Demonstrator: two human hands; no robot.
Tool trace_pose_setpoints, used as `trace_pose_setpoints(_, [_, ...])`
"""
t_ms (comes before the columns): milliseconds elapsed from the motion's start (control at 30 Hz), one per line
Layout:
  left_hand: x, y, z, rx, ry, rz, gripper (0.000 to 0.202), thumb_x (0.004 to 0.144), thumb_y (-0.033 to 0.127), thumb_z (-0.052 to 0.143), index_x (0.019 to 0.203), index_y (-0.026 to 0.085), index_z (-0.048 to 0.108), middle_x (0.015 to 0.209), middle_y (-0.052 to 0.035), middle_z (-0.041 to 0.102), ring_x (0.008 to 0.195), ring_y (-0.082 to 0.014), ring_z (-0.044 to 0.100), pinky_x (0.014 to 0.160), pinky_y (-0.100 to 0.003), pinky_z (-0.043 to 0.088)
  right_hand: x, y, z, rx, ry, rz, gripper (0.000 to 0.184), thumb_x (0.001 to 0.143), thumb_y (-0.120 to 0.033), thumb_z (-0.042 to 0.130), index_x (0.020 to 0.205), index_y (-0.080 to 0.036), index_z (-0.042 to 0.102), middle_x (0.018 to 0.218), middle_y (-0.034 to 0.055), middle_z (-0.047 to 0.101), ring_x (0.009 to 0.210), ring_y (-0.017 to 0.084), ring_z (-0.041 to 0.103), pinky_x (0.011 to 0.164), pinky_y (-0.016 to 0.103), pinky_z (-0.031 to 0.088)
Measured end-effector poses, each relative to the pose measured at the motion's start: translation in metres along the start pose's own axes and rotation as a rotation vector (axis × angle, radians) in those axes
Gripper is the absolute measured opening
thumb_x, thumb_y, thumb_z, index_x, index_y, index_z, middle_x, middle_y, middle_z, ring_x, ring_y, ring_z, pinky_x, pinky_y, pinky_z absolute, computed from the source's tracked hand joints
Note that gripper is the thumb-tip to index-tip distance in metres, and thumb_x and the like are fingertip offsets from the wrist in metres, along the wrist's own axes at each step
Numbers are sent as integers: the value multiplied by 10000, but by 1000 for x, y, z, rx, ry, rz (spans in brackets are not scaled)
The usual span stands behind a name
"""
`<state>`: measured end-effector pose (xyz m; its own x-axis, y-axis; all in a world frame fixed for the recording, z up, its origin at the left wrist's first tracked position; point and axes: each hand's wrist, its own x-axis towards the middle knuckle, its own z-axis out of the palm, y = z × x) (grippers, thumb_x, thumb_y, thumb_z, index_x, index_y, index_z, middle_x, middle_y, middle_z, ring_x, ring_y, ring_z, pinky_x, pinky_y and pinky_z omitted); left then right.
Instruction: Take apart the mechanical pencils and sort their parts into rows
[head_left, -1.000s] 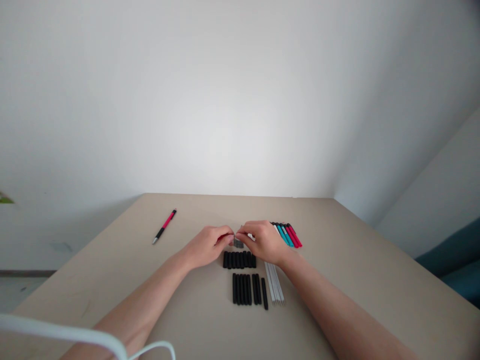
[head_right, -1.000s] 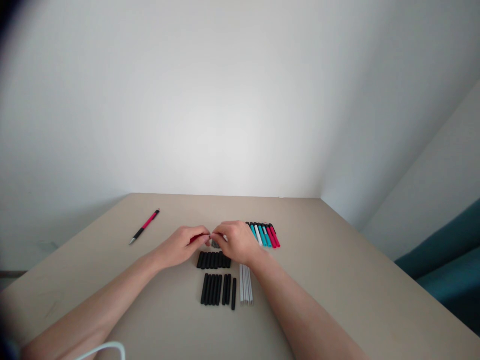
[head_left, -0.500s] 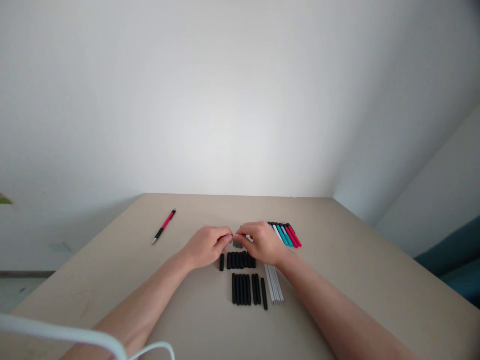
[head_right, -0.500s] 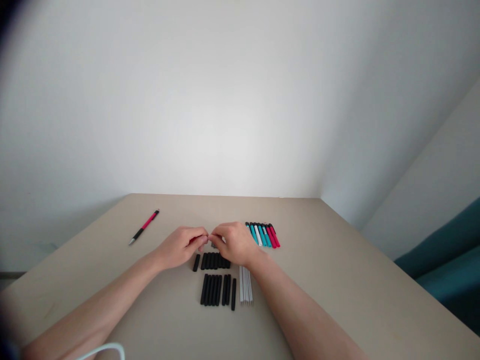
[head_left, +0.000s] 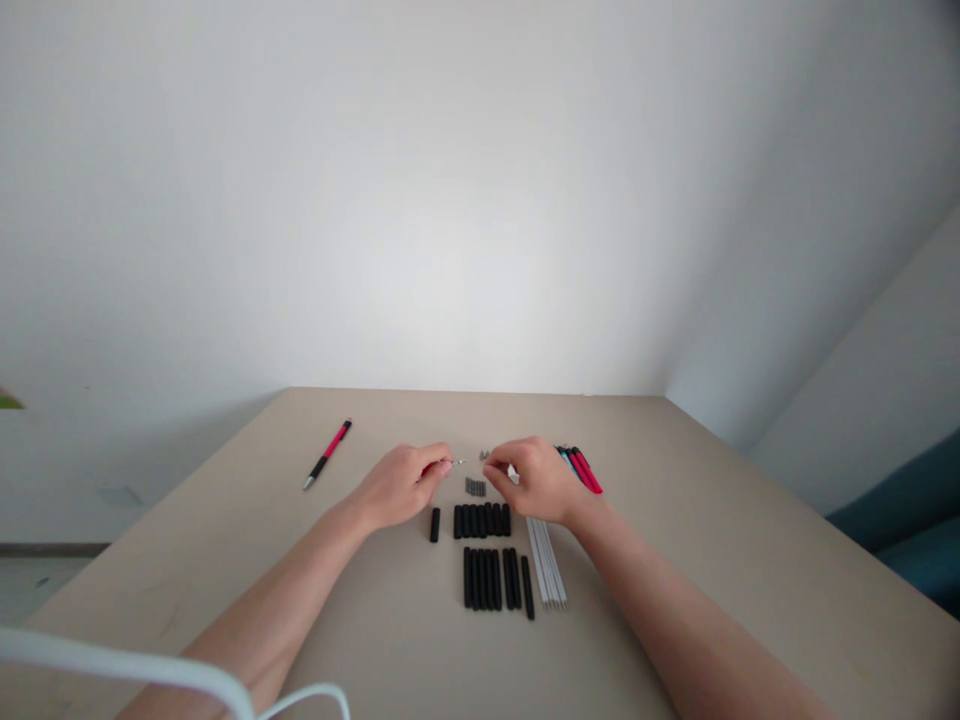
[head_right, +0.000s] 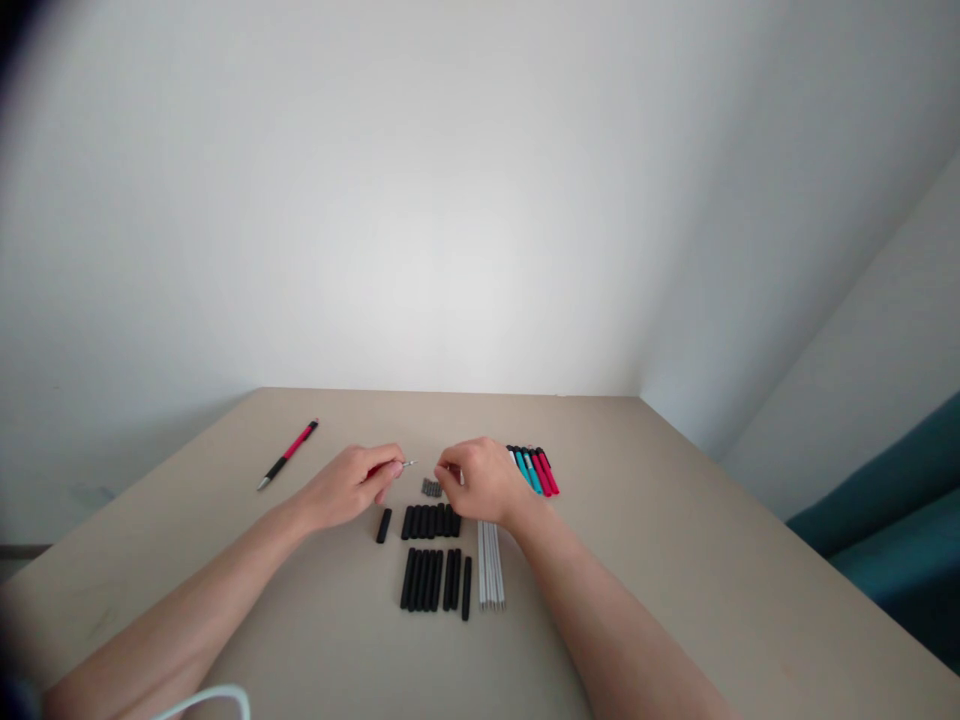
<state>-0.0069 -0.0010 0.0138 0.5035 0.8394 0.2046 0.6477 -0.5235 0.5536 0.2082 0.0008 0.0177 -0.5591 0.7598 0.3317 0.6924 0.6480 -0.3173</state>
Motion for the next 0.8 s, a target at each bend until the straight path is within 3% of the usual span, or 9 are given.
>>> trace_pose_setpoints(200, [-3,-5,-9,-82,-174,-64,329,903,336,331,615,200,416,443,61,525,458,-112,484,562,-220,356,-7,10,-14,-56,-232,85,126,699,-212,562,735,-192,681,625,3,654,562,133,556,558,228,357])
trace_pose_setpoints(367, [-5,-7,-6,-154,-281,-105,332,897,372,336,618,201,394,461,53,571,473,-118,527,561,-221,374,-11,10,-20,-34,-306,106,137,661,-221,582,755,-194,678,611,0,643,556,134,548,519,218,348])
trace_pose_setpoints(600, [-3,-3,-4,-215,-265,-60,314,906,359,331,644,199,396,581,27,653,603,-134,609,677,-240,406,-10,9,-20,-33,-304,101,139,647,-172,565,719,-189,683,605,5,638,552,136,552,512,212,356])
trace_pose_setpoints(800, [-2,1,-3,-220,-228,-3,305,913,322,335,641,198,394,632,17,689,633,-137,612,693,-244,393,-10,11,-18,-25,-314,90,166,630,-145,558,717,-194,691,587,-2,631,535,131,545,506,208,358])
